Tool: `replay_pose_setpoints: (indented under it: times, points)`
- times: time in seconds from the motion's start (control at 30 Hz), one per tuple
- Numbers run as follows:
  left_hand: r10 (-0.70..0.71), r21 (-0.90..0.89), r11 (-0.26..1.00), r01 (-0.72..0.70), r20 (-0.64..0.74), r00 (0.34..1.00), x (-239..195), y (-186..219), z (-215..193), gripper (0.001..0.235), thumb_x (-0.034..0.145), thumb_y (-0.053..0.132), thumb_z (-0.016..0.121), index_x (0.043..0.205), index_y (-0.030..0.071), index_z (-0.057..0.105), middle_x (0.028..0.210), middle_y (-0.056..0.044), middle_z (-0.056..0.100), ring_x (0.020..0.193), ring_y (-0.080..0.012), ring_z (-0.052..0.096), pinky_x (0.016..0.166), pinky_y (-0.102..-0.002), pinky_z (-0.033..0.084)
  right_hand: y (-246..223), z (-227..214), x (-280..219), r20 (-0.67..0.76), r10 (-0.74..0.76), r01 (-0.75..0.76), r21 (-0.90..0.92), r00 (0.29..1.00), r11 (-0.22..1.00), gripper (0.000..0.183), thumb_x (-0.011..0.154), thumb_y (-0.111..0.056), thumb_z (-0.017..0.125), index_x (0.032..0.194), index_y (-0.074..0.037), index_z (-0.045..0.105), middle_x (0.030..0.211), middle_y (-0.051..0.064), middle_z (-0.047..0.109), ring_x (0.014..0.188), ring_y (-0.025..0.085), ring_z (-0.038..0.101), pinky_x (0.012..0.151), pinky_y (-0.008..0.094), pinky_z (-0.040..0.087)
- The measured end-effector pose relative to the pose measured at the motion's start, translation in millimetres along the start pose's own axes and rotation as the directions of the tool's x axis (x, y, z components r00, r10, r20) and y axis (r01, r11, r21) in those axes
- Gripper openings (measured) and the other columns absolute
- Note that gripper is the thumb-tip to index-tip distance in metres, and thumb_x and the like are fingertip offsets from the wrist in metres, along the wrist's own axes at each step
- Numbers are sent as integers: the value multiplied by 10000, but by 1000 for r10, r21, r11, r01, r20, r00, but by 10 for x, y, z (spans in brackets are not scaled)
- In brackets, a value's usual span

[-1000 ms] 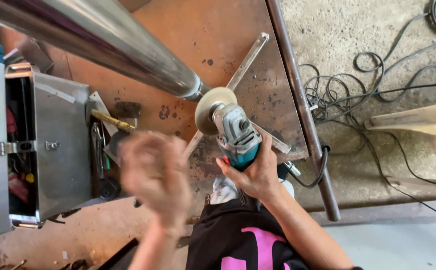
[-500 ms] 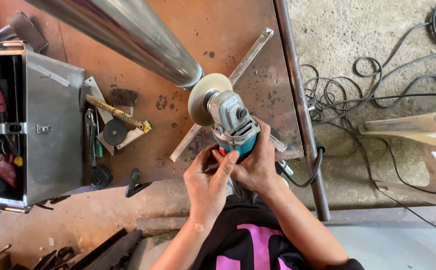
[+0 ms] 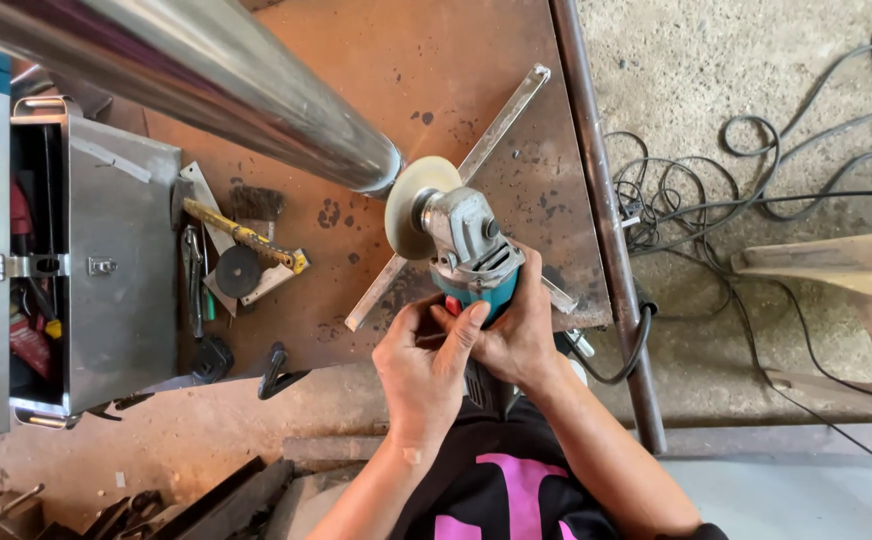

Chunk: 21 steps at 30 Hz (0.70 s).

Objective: Polish or grind the welded joint of a metal pipe using an angle grinder.

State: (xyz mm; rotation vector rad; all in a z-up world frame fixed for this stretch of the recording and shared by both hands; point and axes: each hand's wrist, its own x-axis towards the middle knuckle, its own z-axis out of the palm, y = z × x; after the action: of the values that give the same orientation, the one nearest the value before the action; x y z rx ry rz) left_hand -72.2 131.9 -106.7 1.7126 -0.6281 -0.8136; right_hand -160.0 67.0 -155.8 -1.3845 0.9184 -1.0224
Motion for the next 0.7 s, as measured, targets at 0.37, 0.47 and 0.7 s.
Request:
replay_pose_setpoints:
  times: [0.37, 0.47, 0.7]
  points:
    - [57, 172, 984, -47, -49, 997, 19, 110, 81, 298, 836, 202, 864, 991, -14, 728, 715, 36, 645, 649, -20, 548, 607, -195, 489, 14, -54, 48, 21, 22, -24, 77, 1000, 997, 755, 799, -206, 907, 1309, 11, 395, 1102, 111, 707, 962, 128, 695, 830, 302, 604]
    - [52, 80, 996, -49, -37, 998, 73, 113, 114, 298, 838, 206, 858, 977, -19, 719, 775, 44, 685, 687, -13, 562, 620, -195, 495, 28, -79, 107, 18, 16, -16, 19, 1000, 1000, 750, 778, -201, 919, 1290, 12, 414, 1070, 111, 717, 917, 125, 689, 800, 298, 601]
    - [62, 108, 992, -57, -45, 997, 65, 126, 139, 289, 839, 208, 866, 941, -14, 711, 768, 28, 687, 688, -14, 563, 625, -195, 501, -36, -121, 133, 55, 84, -88, 82, 995, 993, 723, 775, -217, 909, 1243, 7, 406, 1062, 101, 715, 913, 104, 696, 782, 296, 612]
